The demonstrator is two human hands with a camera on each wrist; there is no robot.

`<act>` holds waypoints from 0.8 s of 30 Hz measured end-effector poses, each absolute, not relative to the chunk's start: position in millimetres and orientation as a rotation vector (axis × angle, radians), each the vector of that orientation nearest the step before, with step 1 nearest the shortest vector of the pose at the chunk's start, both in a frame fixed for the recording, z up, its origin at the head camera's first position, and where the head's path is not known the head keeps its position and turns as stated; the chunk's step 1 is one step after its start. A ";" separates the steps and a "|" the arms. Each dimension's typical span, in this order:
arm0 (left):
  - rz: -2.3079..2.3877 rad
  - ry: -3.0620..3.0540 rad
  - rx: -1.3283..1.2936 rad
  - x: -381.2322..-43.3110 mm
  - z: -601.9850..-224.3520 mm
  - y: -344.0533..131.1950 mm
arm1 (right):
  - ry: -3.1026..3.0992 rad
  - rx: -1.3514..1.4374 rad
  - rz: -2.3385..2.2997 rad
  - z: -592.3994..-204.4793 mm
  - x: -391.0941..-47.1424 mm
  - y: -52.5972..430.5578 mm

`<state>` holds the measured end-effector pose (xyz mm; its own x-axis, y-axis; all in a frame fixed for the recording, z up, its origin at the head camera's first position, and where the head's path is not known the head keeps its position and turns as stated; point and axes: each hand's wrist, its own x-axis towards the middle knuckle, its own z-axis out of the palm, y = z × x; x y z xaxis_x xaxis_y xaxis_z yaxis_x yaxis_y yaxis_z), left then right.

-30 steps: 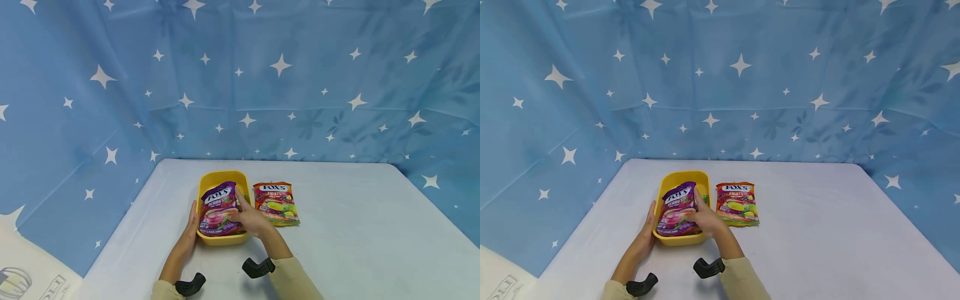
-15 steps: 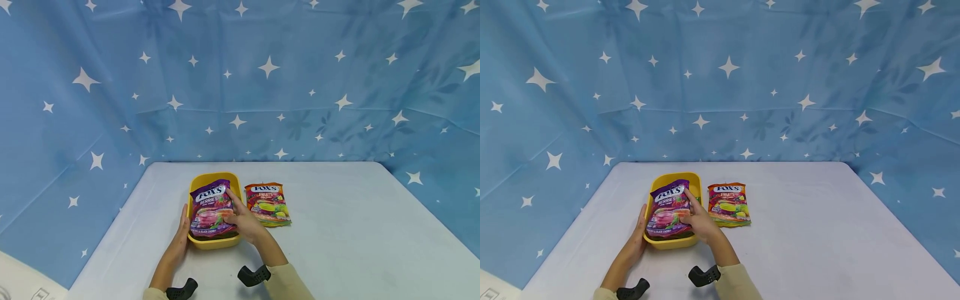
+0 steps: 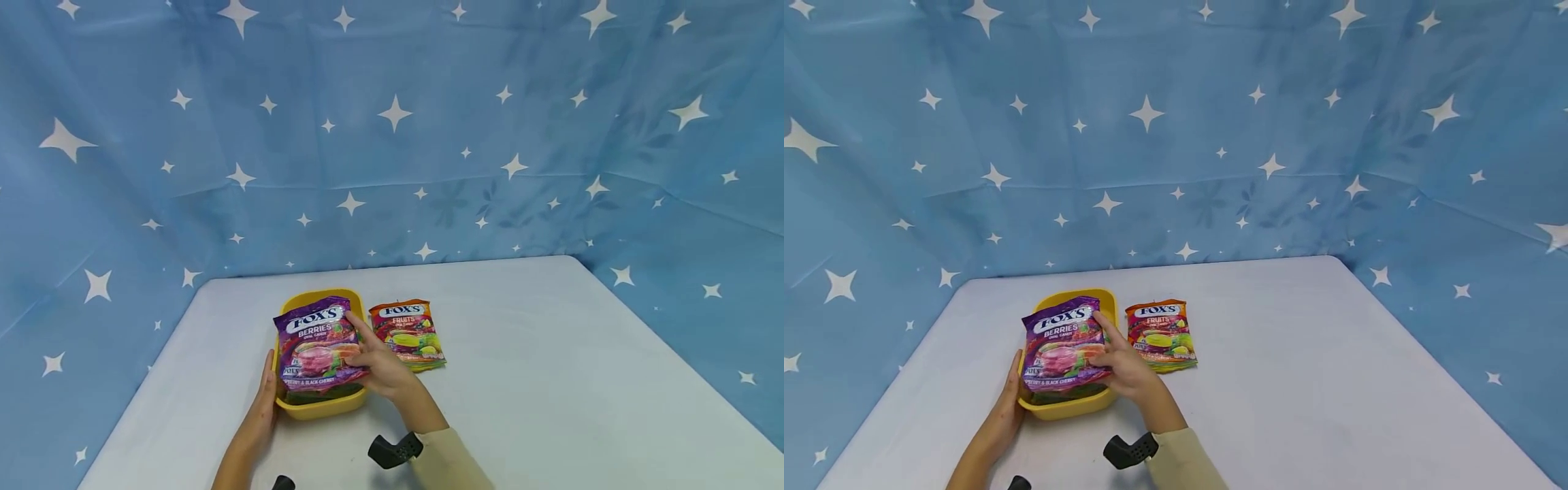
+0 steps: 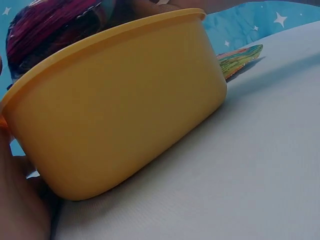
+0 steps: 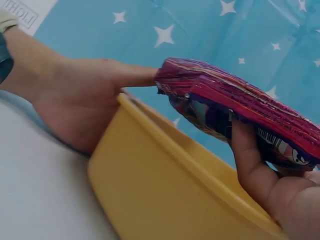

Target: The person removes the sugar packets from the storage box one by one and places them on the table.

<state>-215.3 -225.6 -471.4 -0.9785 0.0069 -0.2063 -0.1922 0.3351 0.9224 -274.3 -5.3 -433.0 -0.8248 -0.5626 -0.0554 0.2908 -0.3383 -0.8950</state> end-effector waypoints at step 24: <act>1.789 2.378 -0.110 -215.2 -472.6 -223.1 | 1.263 0.111 -2.706 -440.2 -310.8 168.0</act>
<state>-215.2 -223.1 -472.6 -0.9840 0.0393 -0.1740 -0.1563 0.2804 0.9471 -310.8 168.0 -440.2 -0.9856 -0.1068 -0.1313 0.1692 -0.6330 -0.7554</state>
